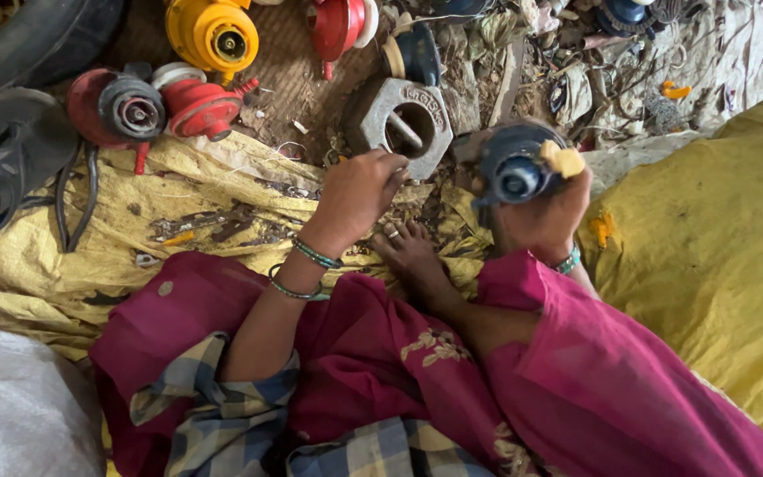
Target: The person sits on the floor and uses a hammer to strike a metal tool placed on small plastic components, breaking them apart. They repeatedly reposition the parts and strike them until pieces separate, then set the broken pieces aside.
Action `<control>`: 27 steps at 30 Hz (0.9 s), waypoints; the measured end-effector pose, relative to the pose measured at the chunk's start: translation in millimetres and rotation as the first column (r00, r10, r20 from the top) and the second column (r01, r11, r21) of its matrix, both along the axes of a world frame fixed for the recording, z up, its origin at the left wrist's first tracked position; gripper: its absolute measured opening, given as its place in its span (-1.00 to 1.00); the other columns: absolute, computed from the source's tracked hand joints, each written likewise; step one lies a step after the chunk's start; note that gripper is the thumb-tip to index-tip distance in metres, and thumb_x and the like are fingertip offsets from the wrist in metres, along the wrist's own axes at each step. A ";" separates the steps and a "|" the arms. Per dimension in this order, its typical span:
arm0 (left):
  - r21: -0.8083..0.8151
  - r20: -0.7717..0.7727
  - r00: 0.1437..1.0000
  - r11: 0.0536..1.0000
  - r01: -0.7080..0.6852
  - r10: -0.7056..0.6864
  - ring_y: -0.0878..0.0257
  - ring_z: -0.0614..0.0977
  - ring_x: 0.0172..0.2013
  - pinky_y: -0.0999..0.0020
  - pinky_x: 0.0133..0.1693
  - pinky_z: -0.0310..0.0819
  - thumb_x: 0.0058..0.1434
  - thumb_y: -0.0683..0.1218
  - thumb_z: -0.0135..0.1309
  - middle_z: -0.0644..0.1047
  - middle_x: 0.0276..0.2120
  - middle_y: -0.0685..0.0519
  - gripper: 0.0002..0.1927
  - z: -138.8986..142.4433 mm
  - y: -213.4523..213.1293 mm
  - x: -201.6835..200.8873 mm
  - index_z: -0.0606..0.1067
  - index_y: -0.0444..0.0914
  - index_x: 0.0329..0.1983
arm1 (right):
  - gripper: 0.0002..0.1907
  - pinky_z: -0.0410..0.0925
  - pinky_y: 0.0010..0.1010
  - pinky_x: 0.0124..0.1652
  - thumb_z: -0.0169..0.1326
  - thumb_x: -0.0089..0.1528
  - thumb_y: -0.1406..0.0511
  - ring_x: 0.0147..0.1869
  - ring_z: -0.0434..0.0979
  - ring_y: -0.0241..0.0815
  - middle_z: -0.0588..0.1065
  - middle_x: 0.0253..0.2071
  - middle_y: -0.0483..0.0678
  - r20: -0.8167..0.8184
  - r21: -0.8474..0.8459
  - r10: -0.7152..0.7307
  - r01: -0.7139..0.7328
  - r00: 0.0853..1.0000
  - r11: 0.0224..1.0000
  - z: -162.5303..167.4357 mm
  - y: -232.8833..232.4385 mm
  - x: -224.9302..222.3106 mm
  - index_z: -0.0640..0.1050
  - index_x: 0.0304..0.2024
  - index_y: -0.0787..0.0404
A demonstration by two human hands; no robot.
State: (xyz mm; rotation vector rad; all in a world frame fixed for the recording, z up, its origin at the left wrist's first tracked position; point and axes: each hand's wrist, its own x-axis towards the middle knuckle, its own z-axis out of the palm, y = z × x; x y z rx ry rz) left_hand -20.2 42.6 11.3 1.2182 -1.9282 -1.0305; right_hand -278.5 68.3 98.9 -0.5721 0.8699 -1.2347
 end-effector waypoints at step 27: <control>0.217 -0.618 0.772 0.976 -0.010 0.145 0.01 0.59 0.20 0.18 0.23 0.48 0.41 0.23 0.14 0.52 0.22 -0.19 -0.26 -12.9 26.0 -47.9 0.26 -0.28 0.46 | -0.41 0.39 0.11 0.23 -0.37 0.47 -0.05 0.33 0.45 0.04 0.40 0.29 0.06 0.008 0.383 0.032 -0.033 0.999 0.923 -39.0 -0.4 56.5 0.26 0.40 0.11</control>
